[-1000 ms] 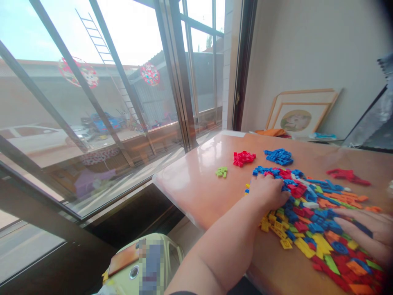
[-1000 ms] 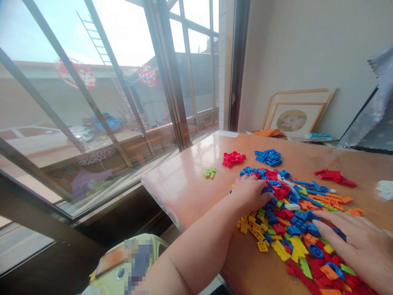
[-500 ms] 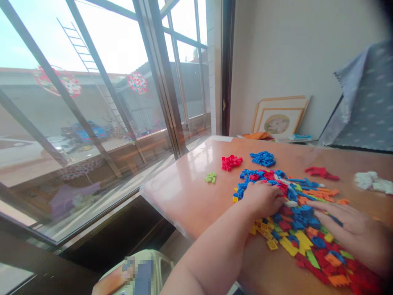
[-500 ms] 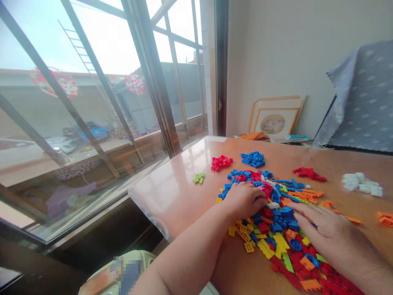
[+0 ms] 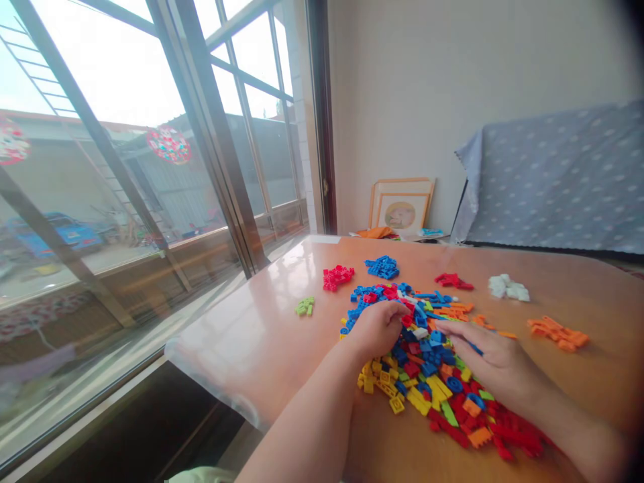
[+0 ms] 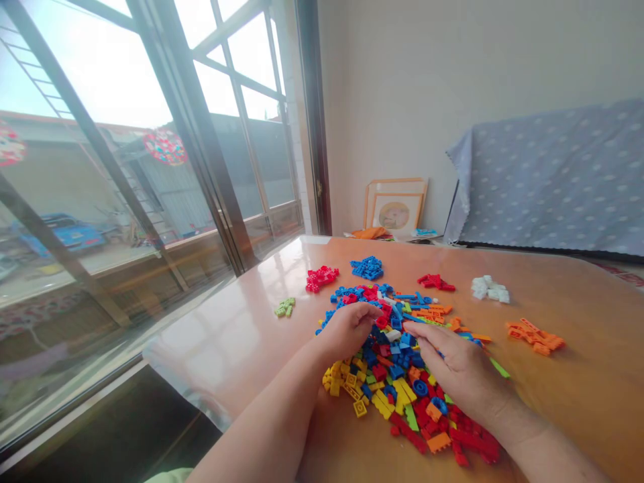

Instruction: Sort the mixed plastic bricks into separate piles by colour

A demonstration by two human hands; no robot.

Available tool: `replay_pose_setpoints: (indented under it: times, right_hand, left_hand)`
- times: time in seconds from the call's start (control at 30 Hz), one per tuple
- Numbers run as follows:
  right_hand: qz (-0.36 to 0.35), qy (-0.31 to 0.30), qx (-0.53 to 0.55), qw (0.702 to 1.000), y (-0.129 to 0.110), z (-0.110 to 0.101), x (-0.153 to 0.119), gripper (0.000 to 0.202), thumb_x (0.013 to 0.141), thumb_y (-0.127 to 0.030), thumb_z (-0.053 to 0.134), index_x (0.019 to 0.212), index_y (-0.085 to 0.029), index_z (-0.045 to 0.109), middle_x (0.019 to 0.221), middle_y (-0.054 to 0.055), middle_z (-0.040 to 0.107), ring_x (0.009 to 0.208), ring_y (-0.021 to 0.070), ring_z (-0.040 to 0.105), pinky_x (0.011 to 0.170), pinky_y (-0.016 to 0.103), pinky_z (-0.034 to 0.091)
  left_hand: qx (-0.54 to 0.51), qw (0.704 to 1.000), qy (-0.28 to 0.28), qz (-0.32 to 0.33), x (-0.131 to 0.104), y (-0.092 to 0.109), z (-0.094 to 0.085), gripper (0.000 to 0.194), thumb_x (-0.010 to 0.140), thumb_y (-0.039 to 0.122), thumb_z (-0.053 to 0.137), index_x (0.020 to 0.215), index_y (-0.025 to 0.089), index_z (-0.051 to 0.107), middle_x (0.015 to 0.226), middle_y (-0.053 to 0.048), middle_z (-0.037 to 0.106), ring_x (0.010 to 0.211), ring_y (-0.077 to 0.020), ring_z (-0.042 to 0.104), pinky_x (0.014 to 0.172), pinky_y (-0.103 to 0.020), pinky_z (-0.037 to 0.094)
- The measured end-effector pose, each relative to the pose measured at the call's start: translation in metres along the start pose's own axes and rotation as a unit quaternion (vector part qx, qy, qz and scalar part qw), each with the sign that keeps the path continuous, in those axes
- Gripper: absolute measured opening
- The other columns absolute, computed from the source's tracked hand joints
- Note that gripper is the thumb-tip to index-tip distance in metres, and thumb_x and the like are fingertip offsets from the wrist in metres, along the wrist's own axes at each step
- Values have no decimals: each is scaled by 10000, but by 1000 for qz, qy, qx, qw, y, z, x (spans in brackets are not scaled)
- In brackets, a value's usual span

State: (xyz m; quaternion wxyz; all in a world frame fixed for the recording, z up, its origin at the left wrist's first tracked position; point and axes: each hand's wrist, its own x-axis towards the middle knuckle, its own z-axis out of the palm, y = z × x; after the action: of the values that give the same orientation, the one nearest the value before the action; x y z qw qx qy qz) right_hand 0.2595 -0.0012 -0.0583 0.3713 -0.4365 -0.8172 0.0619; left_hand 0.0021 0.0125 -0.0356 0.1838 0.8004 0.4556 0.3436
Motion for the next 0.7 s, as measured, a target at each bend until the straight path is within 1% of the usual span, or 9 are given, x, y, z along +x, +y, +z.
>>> replay_pose_setpoints:
  times: [0.1, 0.27, 0.4, 0.5, 0.6, 0.7]
  right_hand:
    - [20, -50, 12, 999, 0, 2, -1, 380, 990, -384, 492, 1326, -310, 654, 1328, 12, 711, 1212, 239, 684, 1072, 432, 555]
    - [13, -55, -15, 998, 0, 3, 1, 383, 975, -368, 484, 1303, -301, 670, 1344, 35, 699, 1259, 267, 650, 1102, 483, 521]
    - [17, -69, -34, 997, -2, -4, 4, 374, 973, -356, 471, 1271, -284, 686, 1318, 58, 708, 1234, 271, 658, 1079, 483, 529]
    - [-4, -96, -50, 994, -6, -8, 3, 344, 939, -349, 538, 1232, -292, 709, 1318, 53, 703, 1239, 275, 644, 1088, 493, 515]
    - [-37, -123, -70, 989, -6, -7, 0, 342, 880, -374, 642, 1207, -322, 725, 1363, 40, 674, 1287, 290, 601, 1114, 522, 485]
    - [-44, -118, -88, 988, 2, -1, -1, 343, 863, -414, 677, 1189, -322, 738, 1359, 51, 674, 1277, 306, 602, 1099, 545, 487]
  left_hand:
    - [6, 1000, -4, 4, -1, 1, 1, 322, 967, 220, 461, 1168, 226, 712, 1146, -26, 757, 1049, -195, 695, 906, -271, 555]
    - [43, 999, -13, 20, -3, 5, -2, 334, 936, 194, 472, 1180, 237, 696, 1148, -26, 745, 1060, -200, 684, 917, -278, 541]
    - [99, 994, -45, 10, -5, 8, -6, 305, 880, 204, 538, 1130, 266, 701, 1107, -12, 741, 1002, -206, 683, 873, -292, 538]
    - [124, 990, -64, 12, -6, 9, -8, 289, 862, 255, 587, 1124, 287, 705, 1148, -11, 726, 1030, -216, 672, 882, -306, 530]
    - [136, 987, -77, 30, -7, 10, -8, 284, 851, 288, 616, 1120, 287, 707, 1184, -21, 709, 1074, -227, 659, 891, -319, 523]
    - [146, 985, -83, 37, -7, 9, -7, 264, 845, 265, 610, 1086, 276, 716, 1173, -29, 704, 1061, -225, 659, 882, -320, 522]
